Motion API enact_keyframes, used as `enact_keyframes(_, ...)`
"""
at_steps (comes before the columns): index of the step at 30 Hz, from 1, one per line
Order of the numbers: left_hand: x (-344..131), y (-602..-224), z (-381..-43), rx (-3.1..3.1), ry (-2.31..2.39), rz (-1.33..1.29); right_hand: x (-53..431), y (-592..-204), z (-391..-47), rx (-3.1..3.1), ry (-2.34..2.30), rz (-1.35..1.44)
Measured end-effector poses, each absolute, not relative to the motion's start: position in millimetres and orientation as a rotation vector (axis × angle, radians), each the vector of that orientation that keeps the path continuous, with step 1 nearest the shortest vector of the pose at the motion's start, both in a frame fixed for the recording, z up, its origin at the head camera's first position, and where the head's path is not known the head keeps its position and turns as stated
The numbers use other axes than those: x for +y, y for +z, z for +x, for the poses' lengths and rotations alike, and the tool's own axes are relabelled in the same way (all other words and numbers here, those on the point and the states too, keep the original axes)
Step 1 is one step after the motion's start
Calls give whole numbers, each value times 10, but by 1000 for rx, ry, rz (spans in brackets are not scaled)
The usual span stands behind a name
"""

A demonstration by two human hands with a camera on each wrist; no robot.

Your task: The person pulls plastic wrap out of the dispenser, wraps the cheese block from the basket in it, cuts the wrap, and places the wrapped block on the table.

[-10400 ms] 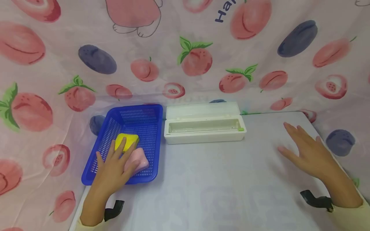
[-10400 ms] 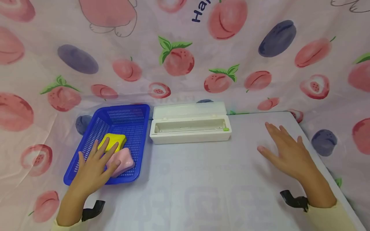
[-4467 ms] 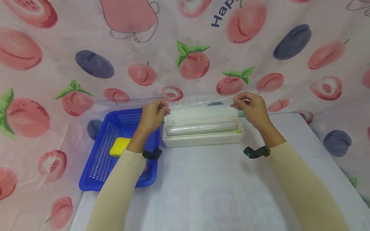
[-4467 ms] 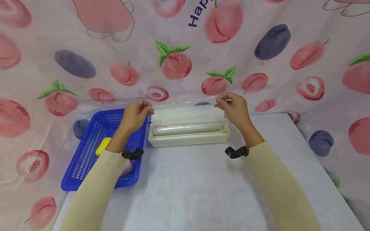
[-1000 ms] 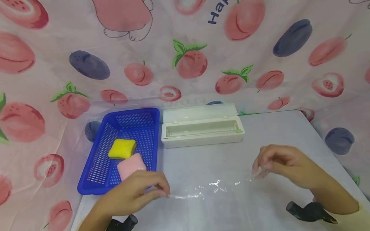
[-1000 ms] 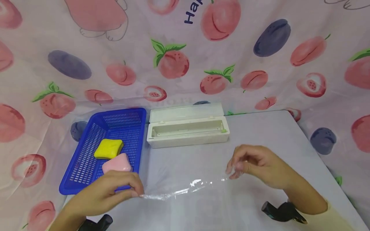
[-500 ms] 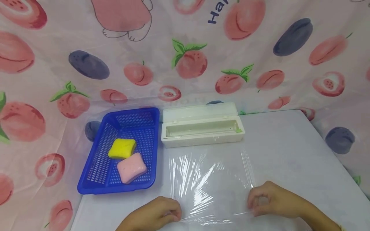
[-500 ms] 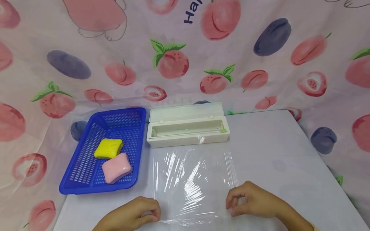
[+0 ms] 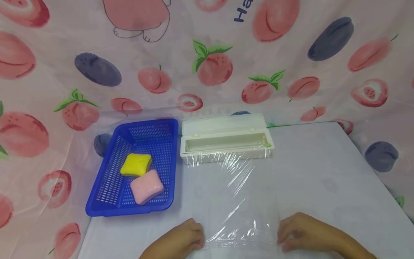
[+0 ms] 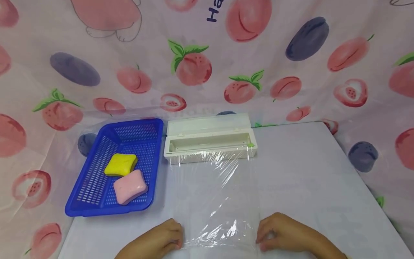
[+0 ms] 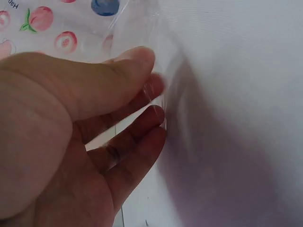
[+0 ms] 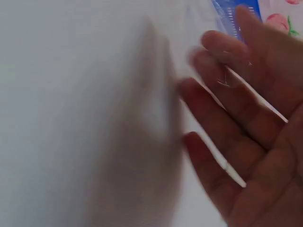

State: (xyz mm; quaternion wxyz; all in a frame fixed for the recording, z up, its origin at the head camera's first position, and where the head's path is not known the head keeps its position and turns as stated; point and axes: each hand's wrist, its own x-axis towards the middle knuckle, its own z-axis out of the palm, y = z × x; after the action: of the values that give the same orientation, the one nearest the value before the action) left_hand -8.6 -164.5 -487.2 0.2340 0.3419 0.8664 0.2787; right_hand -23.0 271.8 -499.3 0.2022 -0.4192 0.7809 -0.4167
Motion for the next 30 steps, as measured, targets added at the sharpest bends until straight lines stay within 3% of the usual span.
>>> enact_keyframes(7,-1546,-4845,-78,2397,665,631,2753,-4940,-283,2200,-1138,-921)
enact_keyframes(15,-1448,-4892,-154,2712,712,564,2652,-4946,-458,2495,-953,-668)
enact_keyframes(21,-1486,-4928,-240,2656,557,364,2559,-4913,-546,2499,-670,-519)
enact_keyframes(30,-1553,-4962,-262,2584,583,321,2419,-4934,-570,2507,-394,-400)
